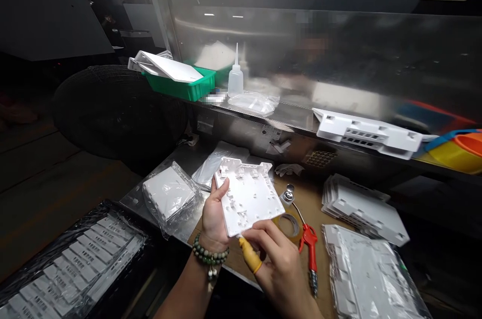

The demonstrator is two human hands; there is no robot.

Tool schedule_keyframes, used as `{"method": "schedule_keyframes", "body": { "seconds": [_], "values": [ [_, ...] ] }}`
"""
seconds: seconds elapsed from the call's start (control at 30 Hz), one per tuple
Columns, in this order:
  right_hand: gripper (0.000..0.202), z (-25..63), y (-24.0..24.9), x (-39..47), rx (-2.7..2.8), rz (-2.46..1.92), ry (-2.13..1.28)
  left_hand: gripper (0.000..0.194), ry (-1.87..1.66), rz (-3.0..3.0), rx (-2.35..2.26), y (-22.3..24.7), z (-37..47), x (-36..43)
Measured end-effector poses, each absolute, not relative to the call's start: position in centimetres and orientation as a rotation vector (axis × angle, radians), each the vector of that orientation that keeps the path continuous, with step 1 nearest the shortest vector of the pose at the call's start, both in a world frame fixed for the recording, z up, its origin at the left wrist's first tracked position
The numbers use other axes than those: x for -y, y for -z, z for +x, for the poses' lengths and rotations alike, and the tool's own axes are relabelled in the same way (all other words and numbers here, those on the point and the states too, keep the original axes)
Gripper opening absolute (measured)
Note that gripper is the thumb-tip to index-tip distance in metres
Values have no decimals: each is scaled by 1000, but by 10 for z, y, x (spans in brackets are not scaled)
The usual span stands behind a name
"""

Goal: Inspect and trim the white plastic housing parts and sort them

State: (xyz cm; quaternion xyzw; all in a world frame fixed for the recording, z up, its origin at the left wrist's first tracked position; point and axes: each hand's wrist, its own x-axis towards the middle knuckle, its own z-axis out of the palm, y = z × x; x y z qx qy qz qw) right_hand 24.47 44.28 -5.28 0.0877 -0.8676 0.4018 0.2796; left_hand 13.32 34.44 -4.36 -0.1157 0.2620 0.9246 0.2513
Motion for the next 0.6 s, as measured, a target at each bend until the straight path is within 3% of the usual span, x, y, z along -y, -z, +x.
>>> {"method": "schedule_keyframes", "body": {
  "seconds": [0.27,0.6],
  "values": [
    [12,241,57,-427,2242,211,-1132,65,-2504,-272,-686,45,132,-344],
    [18,270,76,-541,2175,-365,-941,58,-2369,258,-247,93,100,-253]
  ]
}}
